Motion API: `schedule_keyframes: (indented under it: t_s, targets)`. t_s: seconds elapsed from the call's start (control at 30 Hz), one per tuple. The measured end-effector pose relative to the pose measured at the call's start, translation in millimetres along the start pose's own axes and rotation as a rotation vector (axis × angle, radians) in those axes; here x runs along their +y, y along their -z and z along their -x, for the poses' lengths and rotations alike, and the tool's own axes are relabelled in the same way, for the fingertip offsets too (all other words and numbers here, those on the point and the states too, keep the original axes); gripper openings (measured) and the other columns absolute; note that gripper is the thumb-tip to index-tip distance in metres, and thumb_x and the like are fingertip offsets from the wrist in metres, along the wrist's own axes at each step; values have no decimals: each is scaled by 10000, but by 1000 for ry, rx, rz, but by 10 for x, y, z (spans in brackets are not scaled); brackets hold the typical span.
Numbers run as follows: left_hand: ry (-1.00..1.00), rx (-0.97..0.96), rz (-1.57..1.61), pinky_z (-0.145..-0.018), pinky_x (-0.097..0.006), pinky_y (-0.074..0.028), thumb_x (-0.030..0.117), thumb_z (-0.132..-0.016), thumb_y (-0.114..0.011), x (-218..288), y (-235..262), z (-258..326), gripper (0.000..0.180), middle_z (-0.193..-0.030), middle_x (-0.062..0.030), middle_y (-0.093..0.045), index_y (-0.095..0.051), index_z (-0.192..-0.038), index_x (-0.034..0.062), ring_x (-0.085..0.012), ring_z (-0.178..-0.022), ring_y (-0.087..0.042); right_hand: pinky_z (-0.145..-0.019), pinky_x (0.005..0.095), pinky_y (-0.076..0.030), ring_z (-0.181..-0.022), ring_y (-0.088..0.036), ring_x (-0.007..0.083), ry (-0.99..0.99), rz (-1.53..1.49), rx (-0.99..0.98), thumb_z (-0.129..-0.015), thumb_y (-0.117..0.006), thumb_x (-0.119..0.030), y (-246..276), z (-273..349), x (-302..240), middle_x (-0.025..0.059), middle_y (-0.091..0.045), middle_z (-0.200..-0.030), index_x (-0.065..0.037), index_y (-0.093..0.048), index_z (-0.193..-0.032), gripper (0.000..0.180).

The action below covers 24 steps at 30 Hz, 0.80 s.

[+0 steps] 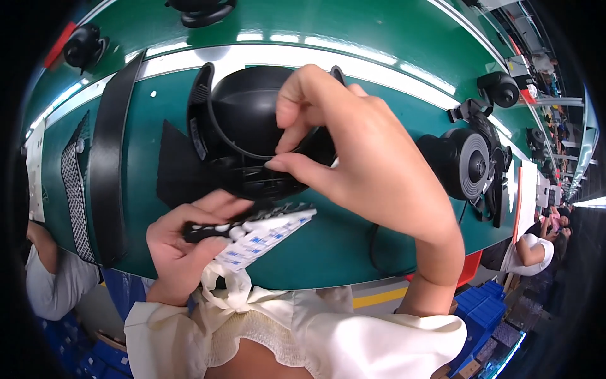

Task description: Assembling components of a headset by manually fitting plastic housings and foam padding at a factory workstation.

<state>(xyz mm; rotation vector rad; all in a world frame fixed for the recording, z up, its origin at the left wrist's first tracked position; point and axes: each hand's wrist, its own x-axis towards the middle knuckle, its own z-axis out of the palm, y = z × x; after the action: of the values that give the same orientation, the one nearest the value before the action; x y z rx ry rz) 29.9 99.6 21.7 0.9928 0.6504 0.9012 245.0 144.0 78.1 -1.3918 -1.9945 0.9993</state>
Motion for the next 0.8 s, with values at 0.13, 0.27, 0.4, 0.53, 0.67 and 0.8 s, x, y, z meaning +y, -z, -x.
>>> schedule_keyframes:
  t_s: [0.13,0.27,0.4,0.53,0.67,0.8]
  targets:
    - [-37,123,-285,-680,-186,-480,-69,-704,-641,83,-75,44,279,-887,-129,-620,-543,-965,-74,-99,-772,-595,-658,275,-441,-744,-554,200,166,115,249,-631,-591,73,-123,156,-200,74,-600,-750,-3,-538,-734,139]
    - [-201,114,-498,-527,-171,-469,10,-662,-712,54,-48,90,233,-705,-82,-630,-552,-824,-38,-53,-616,-592,-629,276,-391,-698,-549,203,310,167,54,-570,-718,-103,-383,213,-282,28,-598,-697,-33,-626,-775,236]
    - [-300,48,-673,-434,-173,-419,147,-593,-776,108,-29,89,287,-588,-69,-598,-561,-724,10,-96,-492,-587,-608,283,-370,-692,-545,200,254,-35,-7,-569,-718,-103,-396,240,-210,30,-589,-689,-34,-620,-763,227]
    - [-303,59,-737,-409,-182,-396,233,-557,-789,86,-11,83,334,-546,-61,-576,-558,-683,28,-111,-450,-566,-626,275,-353,-678,-511,186,266,-86,-49,-681,-653,-77,-404,275,-180,40,-556,-718,-21,-585,-815,160]
    - [-188,21,-519,-398,-194,-382,176,-664,-731,75,1,78,238,-507,-50,-552,-551,-651,19,-107,-427,-549,-622,285,-352,-696,-536,191,311,-72,-49,-680,-641,-82,-380,293,-129,61,-575,-765,-20,-583,-789,138]
    - [-201,-25,-632,-396,-189,-369,84,-745,-629,110,75,76,138,-510,-53,-557,-553,-660,5,-111,-430,-553,-606,285,-352,-761,-561,213,721,82,56,-689,-607,-151,-409,257,-62,100,-588,-824,-36,-578,-753,135]
